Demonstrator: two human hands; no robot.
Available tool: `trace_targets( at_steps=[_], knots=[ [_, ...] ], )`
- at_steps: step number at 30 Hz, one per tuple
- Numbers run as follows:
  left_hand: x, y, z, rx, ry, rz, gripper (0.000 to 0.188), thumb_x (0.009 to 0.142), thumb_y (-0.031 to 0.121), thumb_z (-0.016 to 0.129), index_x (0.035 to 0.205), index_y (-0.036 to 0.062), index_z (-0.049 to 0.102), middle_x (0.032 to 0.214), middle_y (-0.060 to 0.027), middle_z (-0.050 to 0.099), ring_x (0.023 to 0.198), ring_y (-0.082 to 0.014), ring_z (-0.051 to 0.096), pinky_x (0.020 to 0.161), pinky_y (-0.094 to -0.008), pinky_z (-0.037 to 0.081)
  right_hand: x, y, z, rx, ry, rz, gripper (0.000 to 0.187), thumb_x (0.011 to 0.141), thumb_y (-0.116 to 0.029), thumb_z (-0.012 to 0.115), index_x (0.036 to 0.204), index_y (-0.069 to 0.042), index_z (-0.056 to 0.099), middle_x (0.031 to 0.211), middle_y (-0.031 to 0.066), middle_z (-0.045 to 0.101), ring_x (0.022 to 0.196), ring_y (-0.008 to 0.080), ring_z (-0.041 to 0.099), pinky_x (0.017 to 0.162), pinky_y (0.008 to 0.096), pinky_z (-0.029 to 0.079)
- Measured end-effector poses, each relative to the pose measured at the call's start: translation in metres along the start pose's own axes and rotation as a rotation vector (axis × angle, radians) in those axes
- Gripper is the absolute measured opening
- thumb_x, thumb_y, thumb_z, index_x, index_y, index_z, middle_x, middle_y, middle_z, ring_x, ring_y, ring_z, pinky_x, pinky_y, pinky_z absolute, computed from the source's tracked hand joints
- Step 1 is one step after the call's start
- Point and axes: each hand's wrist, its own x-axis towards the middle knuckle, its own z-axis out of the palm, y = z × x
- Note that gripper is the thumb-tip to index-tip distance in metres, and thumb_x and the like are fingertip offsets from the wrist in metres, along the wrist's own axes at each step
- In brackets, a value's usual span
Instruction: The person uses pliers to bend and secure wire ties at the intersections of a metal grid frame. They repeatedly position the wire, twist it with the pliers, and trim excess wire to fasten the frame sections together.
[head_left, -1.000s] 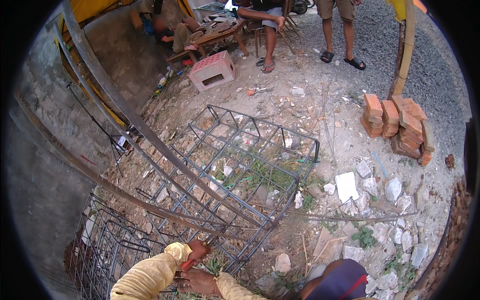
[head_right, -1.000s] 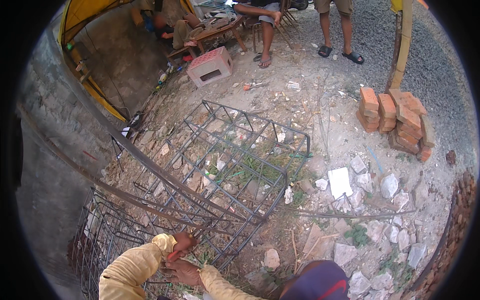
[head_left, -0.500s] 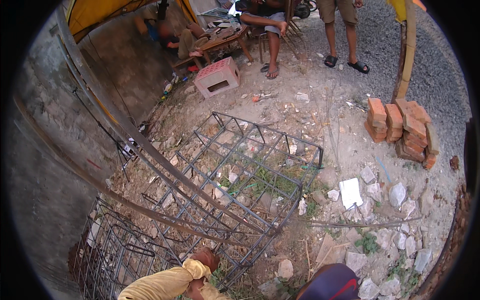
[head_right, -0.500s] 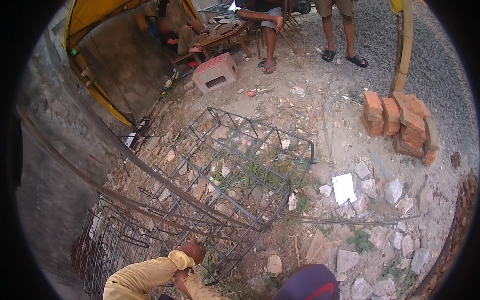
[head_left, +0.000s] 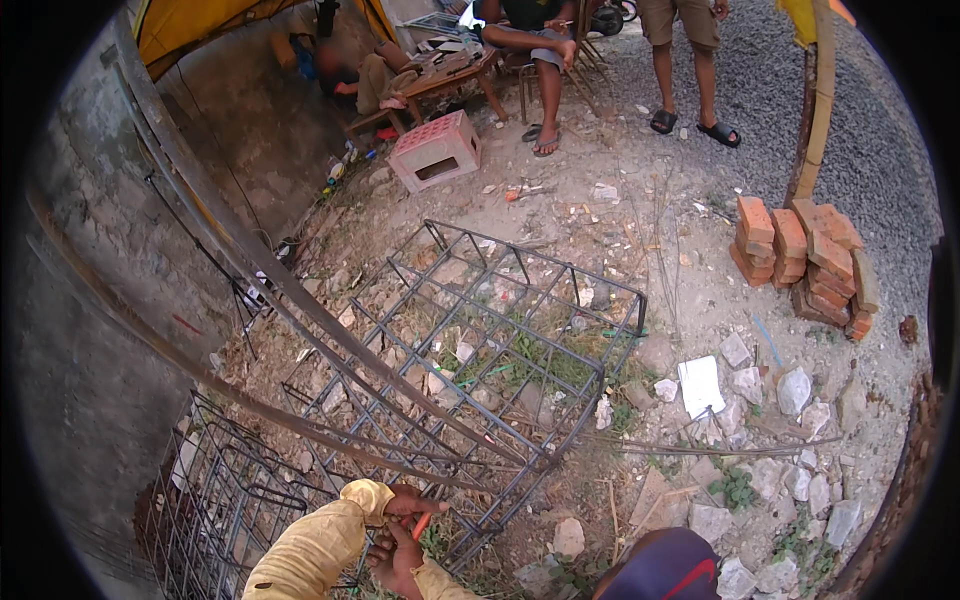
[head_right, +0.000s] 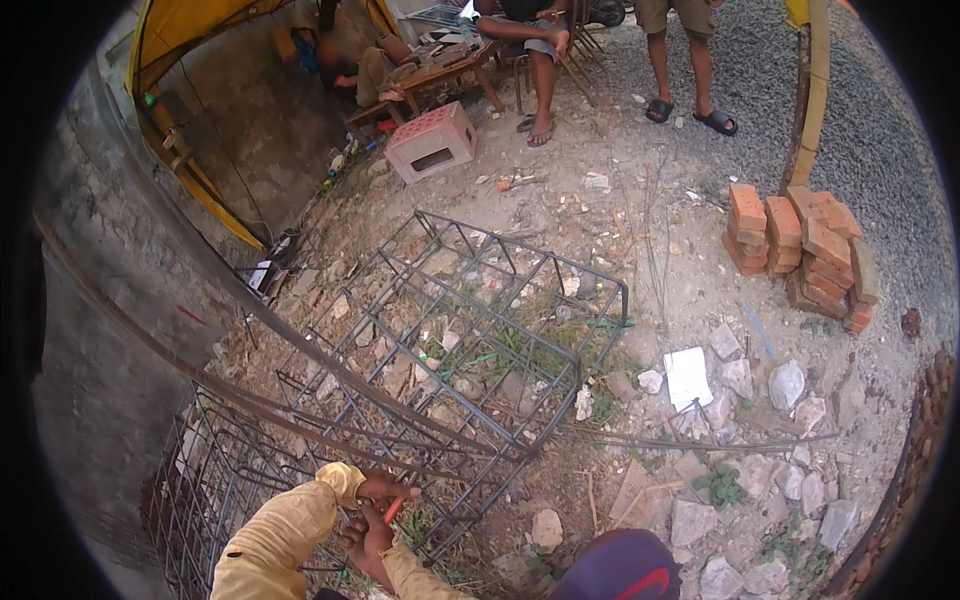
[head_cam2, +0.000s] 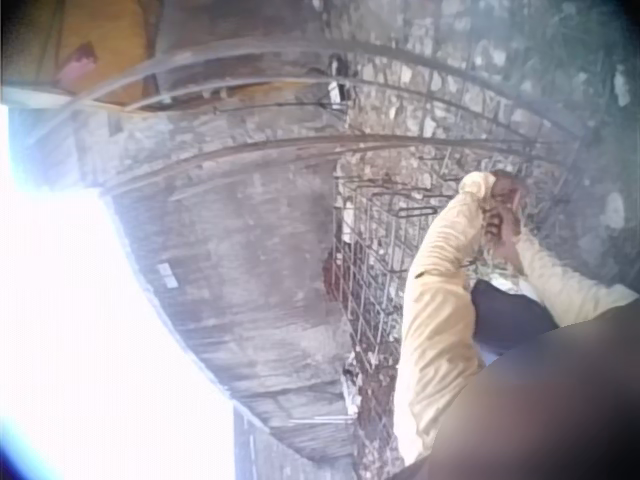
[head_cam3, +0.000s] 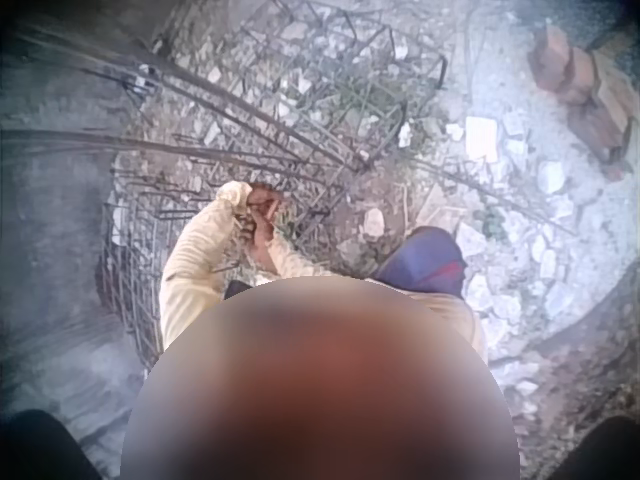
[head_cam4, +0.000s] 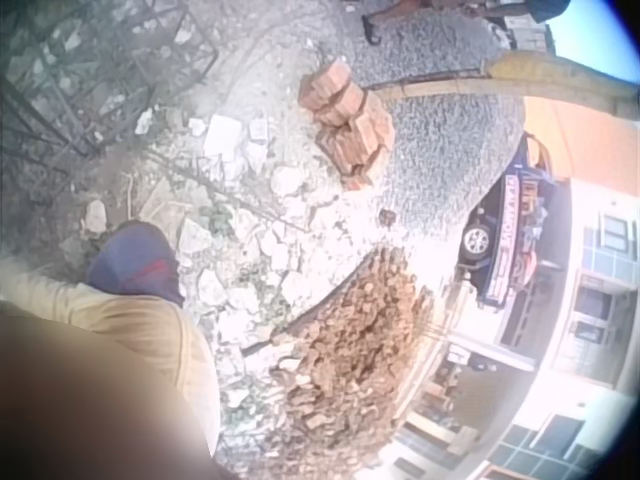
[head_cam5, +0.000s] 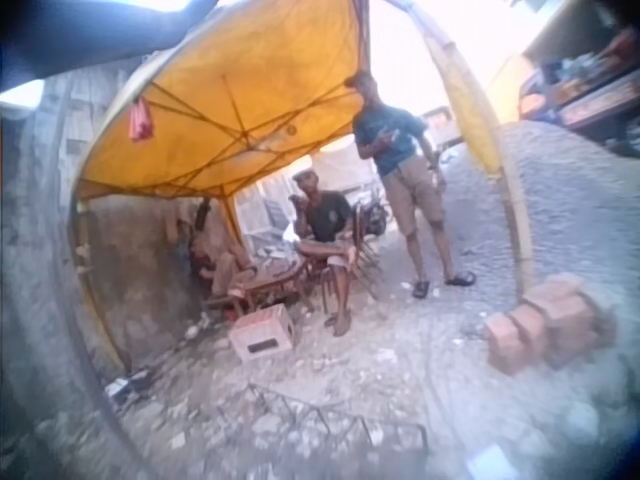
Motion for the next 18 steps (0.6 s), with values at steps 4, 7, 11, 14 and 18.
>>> trace_targets(
  at_steps=[4, 7, 11, 14, 18],
  knots=[
    [0.007, 0.003, 0.032, -1.007, -0.04, -0.057, 0.046, 0.088, 0.042, 0.067, 0.065, 0.0026, 0.06, 0.066, -0.0091, 0.061, 0.058, -0.0181, 0.058, 0.056, -0.0343, 0.049, -0.005, -0.01, -0.009, 0.165, -0.283, 0.137, 0.024, 0.093, -0.033, 0.062, 0.077, -0.017, 0.054, 0.061, -0.0044, 0.047, 0.056, 0.0124, 0.046, 0.06, 0.0316, 0.041],
    [0.017, -0.01, 0.033, -0.882, -0.042, 0.026, 0.039, 0.089, 0.029, 0.069, 0.062, 0.0049, 0.054, 0.066, -0.0078, 0.06, 0.059, -0.0178, 0.059, 0.052, -0.0329, 0.047, -0.011, -0.012, -0.017, 0.083, -0.213, 0.198, 0.022, 0.093, -0.031, 0.062, 0.08, -0.015, 0.056, 0.064, -0.0038, 0.051, 0.061, 0.0129, 0.051, 0.065, 0.0332, 0.045],
    [0.01, 0.003, 0.025, -0.489, 0.174, -0.049, 0.035, 0.086, 0.031, 0.067, 0.067, 0.0025, 0.06, 0.066, -0.0095, 0.061, 0.06, -0.0197, 0.061, 0.052, -0.0353, 0.048, -0.013, -0.02, -0.008, -0.14, -0.126, 0.187, 0.012, 0.092, -0.024, 0.063, 0.088, -0.013, 0.059, 0.071, -0.0029, 0.057, 0.069, 0.0155, 0.057, 0.082, 0.0389, 0.048],
    [0.019, 0.003, 0.026, 0.065, 0.475, -0.127, 0.03, 0.083, 0.028, 0.062, 0.074, 0.0003, 0.066, 0.069, -0.0128, 0.065, 0.064, -0.0257, 0.065, 0.056, -0.0391, 0.051, -0.006, -0.01, 0.003, -0.243, 0.056, 0.074, 0.01, 0.09, -0.021, 0.064, 0.092, -0.012, 0.061, 0.072, -0.003, 0.06, 0.07, 0.0156, 0.058, 0.082, 0.0373, 0.05],
    [0.066, -0.045, 0.055, 0.463, 0.889, -0.081, 0.027, 0.078, 0.021, 0.063, 0.094, 0.0, 0.066, 0.078, -0.0199, 0.067, 0.063, -0.0366, 0.065, 0.055, -0.0469, 0.051, -0.002, 0.006, 0.012, -0.283, 0.238, -0.002, 0.012, 0.09, -0.023, 0.065, 0.094, -0.012, 0.061, 0.072, -0.0031, 0.06, 0.069, 0.0147, 0.058, 0.075, 0.0338, 0.05]
  ],
)
